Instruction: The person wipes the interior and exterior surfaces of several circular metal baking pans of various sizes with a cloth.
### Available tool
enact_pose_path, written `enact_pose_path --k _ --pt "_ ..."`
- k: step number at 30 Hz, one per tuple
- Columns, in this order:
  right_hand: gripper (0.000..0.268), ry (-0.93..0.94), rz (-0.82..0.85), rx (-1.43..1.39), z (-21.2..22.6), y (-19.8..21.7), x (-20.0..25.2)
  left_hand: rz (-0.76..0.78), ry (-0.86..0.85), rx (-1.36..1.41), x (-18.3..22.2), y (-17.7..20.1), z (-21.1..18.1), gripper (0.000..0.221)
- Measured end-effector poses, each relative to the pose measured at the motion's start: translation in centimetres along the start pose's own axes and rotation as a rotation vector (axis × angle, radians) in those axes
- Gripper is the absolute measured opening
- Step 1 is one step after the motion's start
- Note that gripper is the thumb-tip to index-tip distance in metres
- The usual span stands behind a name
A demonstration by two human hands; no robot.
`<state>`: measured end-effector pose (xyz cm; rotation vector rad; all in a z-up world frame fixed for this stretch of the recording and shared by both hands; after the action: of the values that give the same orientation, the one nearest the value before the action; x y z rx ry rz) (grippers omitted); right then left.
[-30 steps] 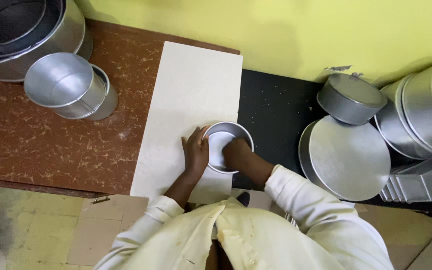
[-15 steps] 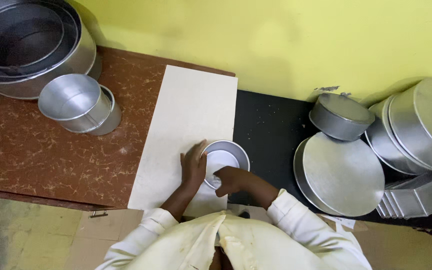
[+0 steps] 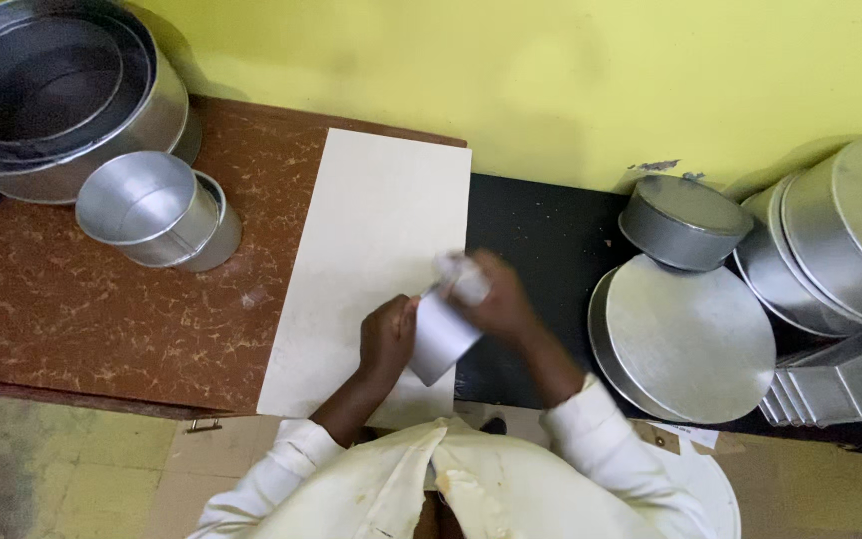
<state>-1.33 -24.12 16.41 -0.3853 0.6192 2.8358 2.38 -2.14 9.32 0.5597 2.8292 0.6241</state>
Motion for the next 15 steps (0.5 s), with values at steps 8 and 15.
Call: enact_pose_path --k 8,15 --pt "0.054 0.232 -0.041 0.597 0.1 -7.8 3.3 -0.039 0.148 0.032 0.7 0.5 -2.0 0.053" --pt "0.051 -0.007 -0.043 0.246 -2.8 -4.6 3.1 -0.053 -0.043 -0.163 2.6 0.2 -0.7 0.046"
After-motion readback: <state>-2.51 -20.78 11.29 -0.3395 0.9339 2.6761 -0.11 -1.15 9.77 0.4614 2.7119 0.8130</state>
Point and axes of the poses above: each hand's wrist, its own x-axis away from the middle knuckle, its own y-axis out of the back of the hand, z = x × y, the point moved 4 cm from there along -x, towards the middle knuckle, and after that the axes turned 1 degree about x, right-handed, at the moved point
